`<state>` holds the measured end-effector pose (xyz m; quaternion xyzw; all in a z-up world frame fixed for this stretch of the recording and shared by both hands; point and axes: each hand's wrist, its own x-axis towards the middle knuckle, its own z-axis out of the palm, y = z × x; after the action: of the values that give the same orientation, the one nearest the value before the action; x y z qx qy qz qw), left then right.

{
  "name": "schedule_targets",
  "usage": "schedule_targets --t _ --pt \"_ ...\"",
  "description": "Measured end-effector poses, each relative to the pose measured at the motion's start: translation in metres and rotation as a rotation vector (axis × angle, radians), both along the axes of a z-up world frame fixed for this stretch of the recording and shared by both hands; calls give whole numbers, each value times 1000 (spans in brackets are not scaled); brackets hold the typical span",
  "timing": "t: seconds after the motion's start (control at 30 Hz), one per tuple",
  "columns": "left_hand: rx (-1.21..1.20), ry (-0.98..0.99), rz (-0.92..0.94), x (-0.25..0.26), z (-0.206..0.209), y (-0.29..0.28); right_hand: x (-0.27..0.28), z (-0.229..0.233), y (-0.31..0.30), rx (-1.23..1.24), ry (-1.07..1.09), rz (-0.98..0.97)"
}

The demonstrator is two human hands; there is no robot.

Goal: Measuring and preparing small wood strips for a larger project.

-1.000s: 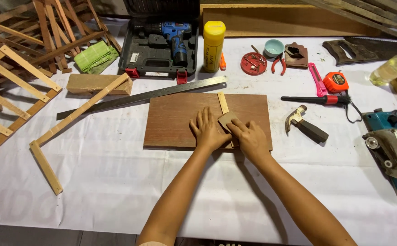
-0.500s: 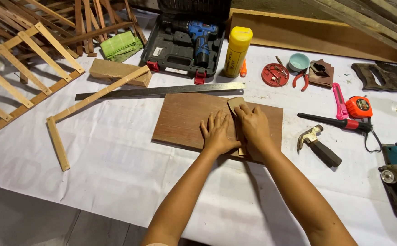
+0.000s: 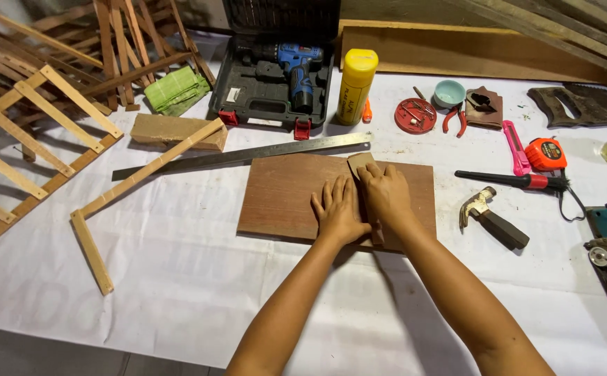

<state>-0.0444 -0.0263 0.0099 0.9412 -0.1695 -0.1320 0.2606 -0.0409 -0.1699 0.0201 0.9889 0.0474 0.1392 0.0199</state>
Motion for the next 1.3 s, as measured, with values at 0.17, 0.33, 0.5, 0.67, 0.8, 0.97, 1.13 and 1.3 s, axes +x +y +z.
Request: schedule_targets --t 0.17,0.33,0.5,0.67,0.8,0.97,1.13,1.3 --pt "-21 -27 -32 2 1 3 8 -11 -6 36 -105 29" --pt "-84 -99 -77 2 1 5 -21 11 -12 186 -151 33" --pt "-371 -239 29 24 -3 -15 -57 37 -33 179 -277 72" --pt "-754 -24 -71 54 1 -56 -90 75 -65 235 -251 184" --pt "-863 149 -189 56 12 -97 -102 52 -125 574 -139 78" --pt "-887 34 -84 48 39 -151 -106 51 -205 1343 161 -136" --pt "-898 45 6 42 16 -215 -94 63 -263 1443 185 -277" --pt "-911 -121 69 47 5 -266 -54 33 -327 1328 44 -200"
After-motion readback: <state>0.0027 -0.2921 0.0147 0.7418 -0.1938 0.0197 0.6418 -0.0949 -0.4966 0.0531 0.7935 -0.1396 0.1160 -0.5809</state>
